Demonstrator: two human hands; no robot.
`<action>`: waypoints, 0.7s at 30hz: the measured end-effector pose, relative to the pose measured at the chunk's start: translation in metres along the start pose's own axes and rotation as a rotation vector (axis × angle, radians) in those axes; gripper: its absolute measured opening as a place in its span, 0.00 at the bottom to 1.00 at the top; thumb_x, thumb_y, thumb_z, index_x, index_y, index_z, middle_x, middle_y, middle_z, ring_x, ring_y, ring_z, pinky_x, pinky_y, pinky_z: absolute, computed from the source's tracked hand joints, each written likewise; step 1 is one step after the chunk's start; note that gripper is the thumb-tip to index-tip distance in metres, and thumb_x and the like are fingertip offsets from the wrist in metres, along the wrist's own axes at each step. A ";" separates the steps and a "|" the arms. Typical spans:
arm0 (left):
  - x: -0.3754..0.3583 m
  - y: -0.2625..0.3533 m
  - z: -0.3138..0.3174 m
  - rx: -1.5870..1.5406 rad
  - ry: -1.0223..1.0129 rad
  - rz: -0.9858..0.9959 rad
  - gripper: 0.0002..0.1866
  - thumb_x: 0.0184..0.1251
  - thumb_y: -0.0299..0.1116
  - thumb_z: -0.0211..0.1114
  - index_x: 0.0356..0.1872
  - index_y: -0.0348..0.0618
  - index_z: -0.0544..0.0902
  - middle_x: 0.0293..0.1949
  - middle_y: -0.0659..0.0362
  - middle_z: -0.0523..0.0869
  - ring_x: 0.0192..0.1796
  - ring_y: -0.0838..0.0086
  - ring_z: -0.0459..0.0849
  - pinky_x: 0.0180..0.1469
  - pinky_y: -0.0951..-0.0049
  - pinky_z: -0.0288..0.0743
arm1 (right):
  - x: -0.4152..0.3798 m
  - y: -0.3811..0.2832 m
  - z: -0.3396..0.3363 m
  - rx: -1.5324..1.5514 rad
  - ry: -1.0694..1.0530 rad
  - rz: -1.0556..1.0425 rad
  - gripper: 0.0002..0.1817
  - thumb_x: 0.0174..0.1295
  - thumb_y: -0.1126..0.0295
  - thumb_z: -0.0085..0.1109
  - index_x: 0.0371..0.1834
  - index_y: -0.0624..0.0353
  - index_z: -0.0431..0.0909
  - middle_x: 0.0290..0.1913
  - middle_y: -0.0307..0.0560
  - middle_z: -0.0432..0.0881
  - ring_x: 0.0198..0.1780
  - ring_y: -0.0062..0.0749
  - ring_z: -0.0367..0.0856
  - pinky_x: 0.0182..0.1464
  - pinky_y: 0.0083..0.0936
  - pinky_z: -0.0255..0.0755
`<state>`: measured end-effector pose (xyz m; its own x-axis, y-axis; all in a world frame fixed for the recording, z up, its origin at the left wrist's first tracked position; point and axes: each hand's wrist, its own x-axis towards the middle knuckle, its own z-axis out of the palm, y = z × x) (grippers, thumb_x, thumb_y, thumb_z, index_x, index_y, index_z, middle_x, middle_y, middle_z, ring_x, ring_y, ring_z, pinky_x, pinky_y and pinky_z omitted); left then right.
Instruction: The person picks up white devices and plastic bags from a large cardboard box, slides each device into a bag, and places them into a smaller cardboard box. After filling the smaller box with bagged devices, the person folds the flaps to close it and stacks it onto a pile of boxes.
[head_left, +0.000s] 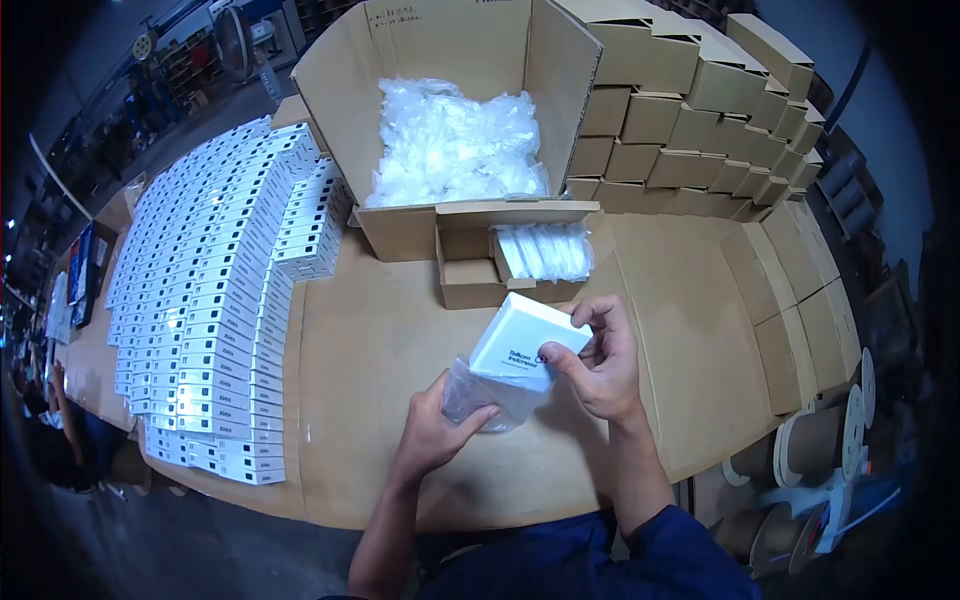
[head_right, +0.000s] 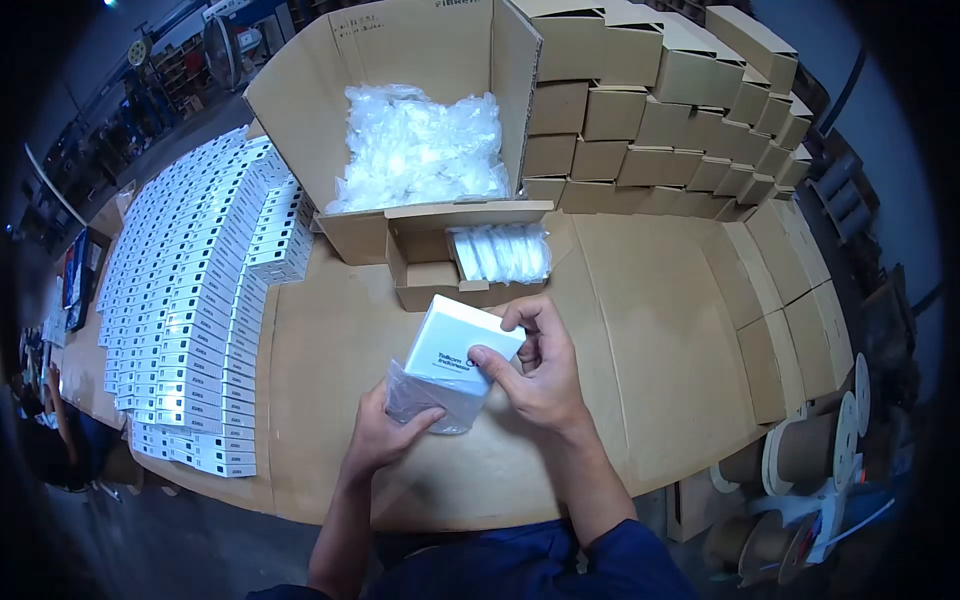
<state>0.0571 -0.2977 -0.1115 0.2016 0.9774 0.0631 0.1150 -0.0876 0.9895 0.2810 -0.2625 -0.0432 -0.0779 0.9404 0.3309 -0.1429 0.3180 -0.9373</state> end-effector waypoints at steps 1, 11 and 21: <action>0.000 -0.004 0.000 -0.004 -0.009 -0.013 0.22 0.62 0.29 0.79 0.55 0.33 0.83 0.44 0.48 0.93 0.49 0.69 0.92 0.53 0.65 0.85 | 0.001 -0.001 -0.001 -0.025 -0.011 0.001 0.21 0.65 0.79 0.72 0.51 0.58 0.66 0.52 0.47 0.81 0.49 0.21 0.83 0.51 0.20 0.82; -0.004 -0.002 0.001 -0.175 -0.074 -0.069 0.26 0.75 0.28 0.66 0.70 0.31 0.73 0.60 0.51 0.86 0.61 0.70 0.85 0.65 0.66 0.78 | 0.012 0.010 0.001 -0.327 -0.102 0.060 0.13 0.65 0.72 0.73 0.44 0.63 0.77 0.38 0.41 0.83 0.42 0.20 0.81 0.47 0.23 0.77; -0.008 -0.034 0.011 -0.875 0.159 -0.126 0.25 0.88 0.33 0.48 0.77 0.30 0.64 0.66 0.50 0.79 0.67 0.67 0.80 0.70 0.62 0.75 | 0.000 0.042 -0.001 0.239 -0.128 0.407 0.13 0.77 0.70 0.59 0.59 0.65 0.79 0.48 0.43 0.87 0.50 0.25 0.85 0.54 0.24 0.80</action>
<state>0.0624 -0.3047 -0.1472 0.0931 0.9906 -0.1001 -0.6685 0.1367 0.7311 0.2756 -0.2494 -0.0827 -0.2933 0.9555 -0.0318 -0.2970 -0.1227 -0.9469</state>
